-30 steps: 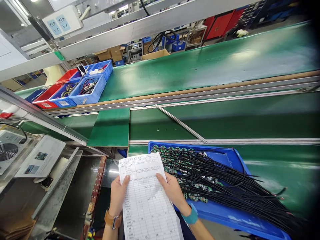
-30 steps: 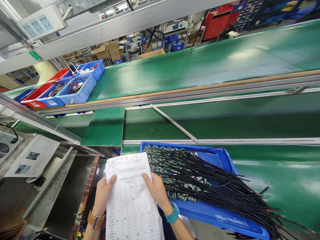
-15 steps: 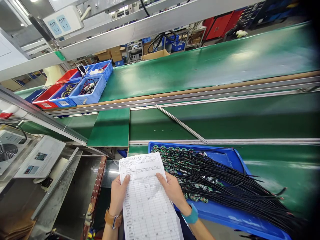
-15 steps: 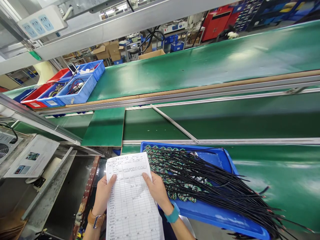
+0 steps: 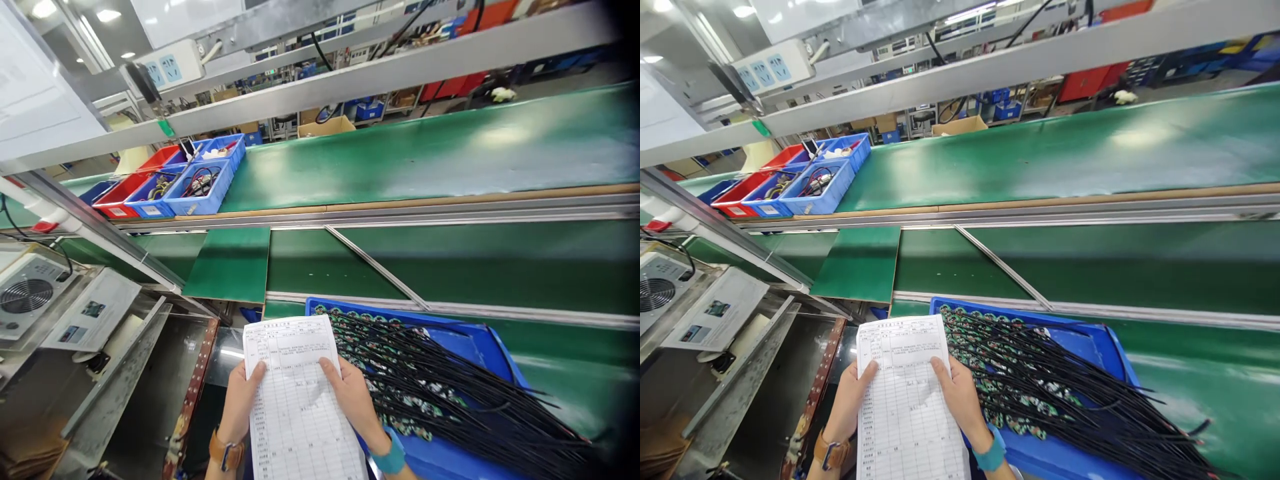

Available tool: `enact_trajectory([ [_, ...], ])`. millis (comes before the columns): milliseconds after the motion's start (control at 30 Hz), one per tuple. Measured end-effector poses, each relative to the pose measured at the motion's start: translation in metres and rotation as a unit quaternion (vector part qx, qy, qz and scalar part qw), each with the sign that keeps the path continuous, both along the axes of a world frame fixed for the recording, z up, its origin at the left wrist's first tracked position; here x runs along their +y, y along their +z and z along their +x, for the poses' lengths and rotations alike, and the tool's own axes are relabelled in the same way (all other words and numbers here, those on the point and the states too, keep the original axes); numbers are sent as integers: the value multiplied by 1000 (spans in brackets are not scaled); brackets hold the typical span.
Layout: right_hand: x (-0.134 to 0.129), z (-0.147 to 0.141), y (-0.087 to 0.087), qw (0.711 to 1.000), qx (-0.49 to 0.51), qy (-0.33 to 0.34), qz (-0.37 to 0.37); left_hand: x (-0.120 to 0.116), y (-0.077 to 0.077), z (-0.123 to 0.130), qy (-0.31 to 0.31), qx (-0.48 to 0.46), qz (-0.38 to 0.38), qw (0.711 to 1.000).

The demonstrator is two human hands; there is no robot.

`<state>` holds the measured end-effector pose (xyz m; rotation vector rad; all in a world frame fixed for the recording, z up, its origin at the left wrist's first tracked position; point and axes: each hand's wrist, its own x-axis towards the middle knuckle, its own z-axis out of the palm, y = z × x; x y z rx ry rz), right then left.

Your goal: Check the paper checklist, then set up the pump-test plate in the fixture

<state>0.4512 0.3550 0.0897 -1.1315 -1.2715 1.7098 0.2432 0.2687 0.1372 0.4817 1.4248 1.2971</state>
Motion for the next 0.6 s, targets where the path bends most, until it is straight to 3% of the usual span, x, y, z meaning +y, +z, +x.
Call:
enact_trajectory([
  [200, 14, -27, 12, 999, 35, 10, -37, 3, 14, -21, -7, -55, 18, 998],
  [367, 25, -68, 25, 988, 108, 18, -108, 13, 20, -54, 12, -110, 59, 992],
  [533, 39, -116, 57, 995, 58, -62, -56, 37, 11, -107, 51, -49, 100, 993],
  [600, 50, -133, 70, 994, 93, -41, -43, 52, 11, -131, 57, -3, 132, 990],
])
